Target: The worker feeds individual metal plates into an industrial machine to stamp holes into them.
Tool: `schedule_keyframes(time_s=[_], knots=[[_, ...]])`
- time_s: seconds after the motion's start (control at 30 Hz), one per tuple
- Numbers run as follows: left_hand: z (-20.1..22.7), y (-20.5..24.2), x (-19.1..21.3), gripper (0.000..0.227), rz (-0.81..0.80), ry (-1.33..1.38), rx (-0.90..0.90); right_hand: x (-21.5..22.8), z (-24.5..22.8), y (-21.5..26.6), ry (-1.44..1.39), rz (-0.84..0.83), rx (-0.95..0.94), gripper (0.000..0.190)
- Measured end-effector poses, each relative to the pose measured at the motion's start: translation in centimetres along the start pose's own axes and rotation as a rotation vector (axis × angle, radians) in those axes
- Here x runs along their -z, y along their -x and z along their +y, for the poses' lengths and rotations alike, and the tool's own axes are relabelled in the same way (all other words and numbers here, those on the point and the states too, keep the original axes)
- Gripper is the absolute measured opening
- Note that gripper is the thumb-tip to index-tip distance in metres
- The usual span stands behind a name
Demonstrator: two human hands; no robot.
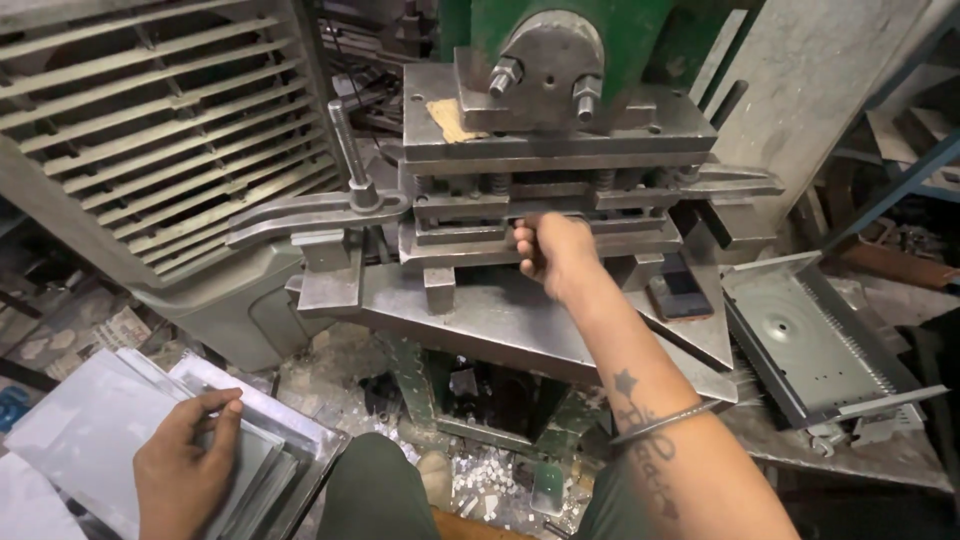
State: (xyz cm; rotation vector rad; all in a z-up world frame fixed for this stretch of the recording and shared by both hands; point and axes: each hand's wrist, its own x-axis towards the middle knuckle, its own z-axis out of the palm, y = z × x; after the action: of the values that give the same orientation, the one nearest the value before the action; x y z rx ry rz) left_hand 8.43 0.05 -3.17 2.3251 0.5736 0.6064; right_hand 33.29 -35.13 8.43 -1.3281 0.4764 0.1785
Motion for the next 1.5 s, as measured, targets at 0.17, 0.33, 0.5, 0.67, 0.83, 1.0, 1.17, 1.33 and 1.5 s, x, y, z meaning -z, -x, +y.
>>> schedule_keyframes(time_s=[0.17, 0.33, 0.5, 0.67, 0.83, 1.0, 1.17, 1.33, 1.5], knots=[[0.5, 0.2, 0.1, 0.019, -0.013, -0.031, 0.021, -0.3, 0.8, -0.2, -0.046, 0.016, 0.023, 0.014], [0.6, 0.2, 0.1, 0.017, -0.011, -0.008, 0.014, 0.4, 0.9, -0.7, -0.158, 0.144, 0.092, 0.014], [-0.2, -0.1, -0.1, 0.021, -0.036, -0.053, 0.001, 0.9, 1.1, -0.5, -0.151, 0.152, 0.116, 0.015], [0.3, 0.2, -0.1, 0.018, -0.003, 0.036, 0.0, 0.9, 1.3, 0.1, -0.135, 0.09, 0.103, 0.017], [0.0, 0.1, -0.3, 0.018, -0.007, 0.005, 0.005, 1.2, 1.3, 0.0, -0.089, 0.061, 0.096, 0.017], [0.3, 0.2, 0.0, 0.019, -0.022, 0.002, 0.018, 1.1, 1.3, -0.1, -0.082, 0.063, 0.104, 0.018], [0.3, 0.3, -0.2, 0.019, -0.007, 0.028, 0.032, 1.2, 1.3, 0.9, -0.083, 0.033, 0.12, 0.019], [-0.3, -0.1, -0.4, 0.019, -0.029, -0.013, 0.078, 1.3, 1.3, 1.0, -0.098, 0.033, 0.131, 0.019], [-0.7, -0.1, -0.5, 0.02, -0.027, -0.081, 0.037, 1.3, 1.3, 1.5, -0.091, 0.033, 0.14, 0.017]])
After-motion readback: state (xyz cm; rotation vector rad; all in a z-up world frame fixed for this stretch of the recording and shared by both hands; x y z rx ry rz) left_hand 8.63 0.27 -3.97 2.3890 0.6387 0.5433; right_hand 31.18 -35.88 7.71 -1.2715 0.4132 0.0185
